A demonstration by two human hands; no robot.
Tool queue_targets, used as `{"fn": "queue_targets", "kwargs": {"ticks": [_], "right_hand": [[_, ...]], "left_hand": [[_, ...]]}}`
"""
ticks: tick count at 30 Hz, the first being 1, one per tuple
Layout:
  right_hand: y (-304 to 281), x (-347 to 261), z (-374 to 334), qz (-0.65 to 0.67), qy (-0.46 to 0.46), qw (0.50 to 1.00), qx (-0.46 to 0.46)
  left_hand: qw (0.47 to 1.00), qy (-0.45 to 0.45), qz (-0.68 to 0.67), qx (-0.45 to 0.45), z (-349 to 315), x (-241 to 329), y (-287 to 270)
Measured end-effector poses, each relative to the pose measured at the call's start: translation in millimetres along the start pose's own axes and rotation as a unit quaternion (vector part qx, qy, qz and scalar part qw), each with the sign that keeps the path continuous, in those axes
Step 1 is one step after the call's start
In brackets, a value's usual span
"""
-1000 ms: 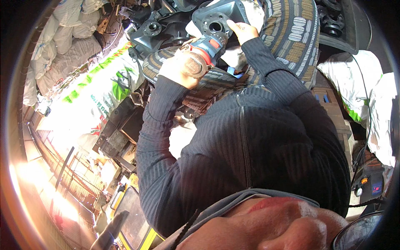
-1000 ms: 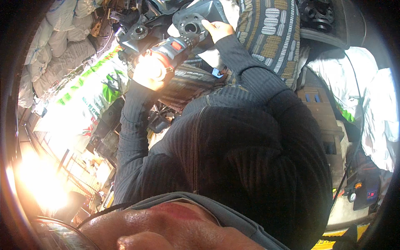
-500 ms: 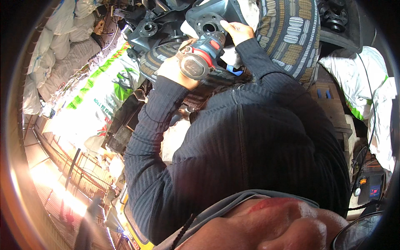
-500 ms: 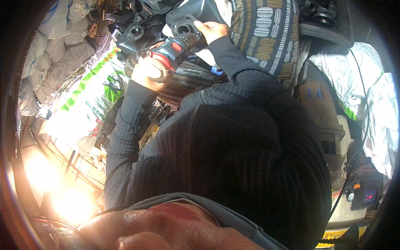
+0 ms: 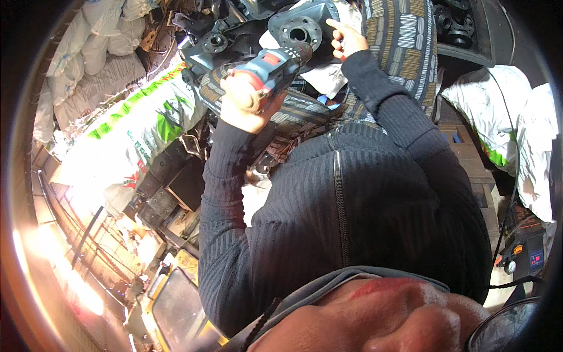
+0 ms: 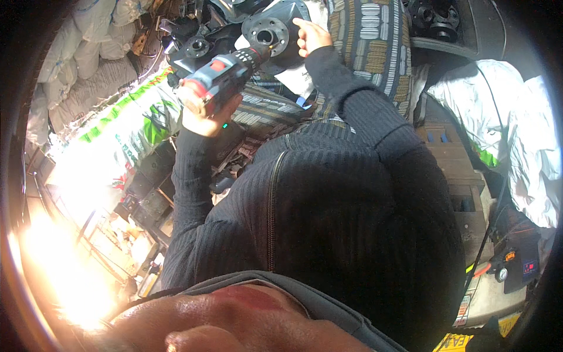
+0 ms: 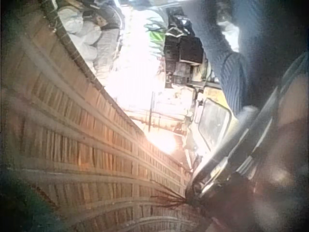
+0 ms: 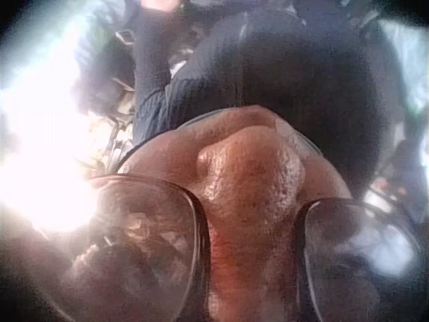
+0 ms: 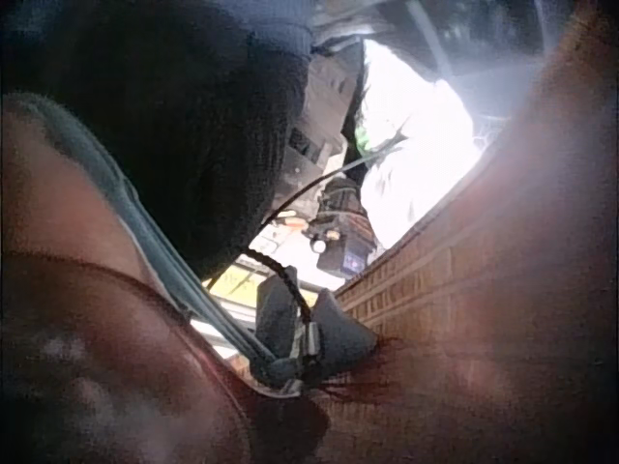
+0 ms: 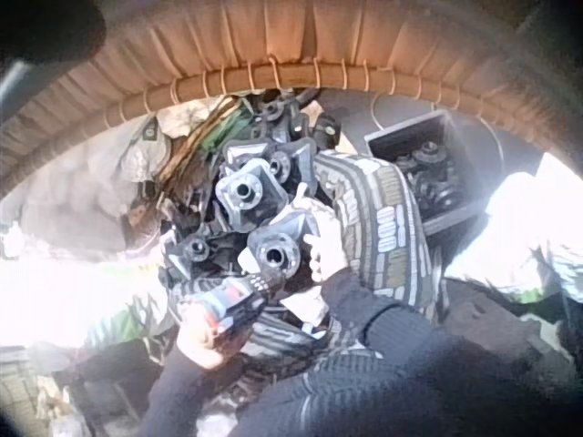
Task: The person uses a cordless drill to bore holes into several black plastic parts placed on a cushioned surface. They repeatedly pick up a part, drill into it, and set it aside, handling each item one at a time.
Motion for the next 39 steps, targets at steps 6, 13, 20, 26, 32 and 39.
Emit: {"fn": "queue_targets", "kwargs": {"ticks": [6, 13, 20, 26, 32, 39], "right_hand": [[19.8, 6.1, -18.6, 0.187, 0.145, 0.942, -0.237], [35.5, 12.3, -23.6, 0.228, 0.206, 0.848, -0.432], [41.3, 19.4, -22.1, 0.13, 0.175, 0.902, -0.373], [36.3, 20.1, -19.9, 0.09, 0.193, 0.932, -0.295], [41.6, 18.6, -21.4, 0.156, 0.24, 0.877, -0.385], [43.5, 15.7, -29.5, 0.053, 0.198, 0.939, -0.274]], "left_hand": [[0.987, -0.01, -0.149, 0.058, -44.0, 9.8, -4.4], [0.993, -0.044, -0.103, 0.029, -58.6, 4.1, 19.9], [0.984, -0.081, -0.158, 0.035, -57.7, -10.2, 31.8], [0.998, -0.002, -0.062, 0.017, -47.0, -10.4, 33.3], [0.991, -0.03, -0.127, 0.003, -48.2, -9.3, 21.0], [0.982, -0.069, -0.178, -0.012, -47.7, -9.0, 21.2]]}}
Point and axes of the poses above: each hand's wrist, its own z-axis towards the middle knuckle, its own y-axis out of the palm, x = y × z, the point moved 5 cm from there along z, towards the middle knuckle, and after that the axes turned 3 degrees about y, right-handed, at the moved point
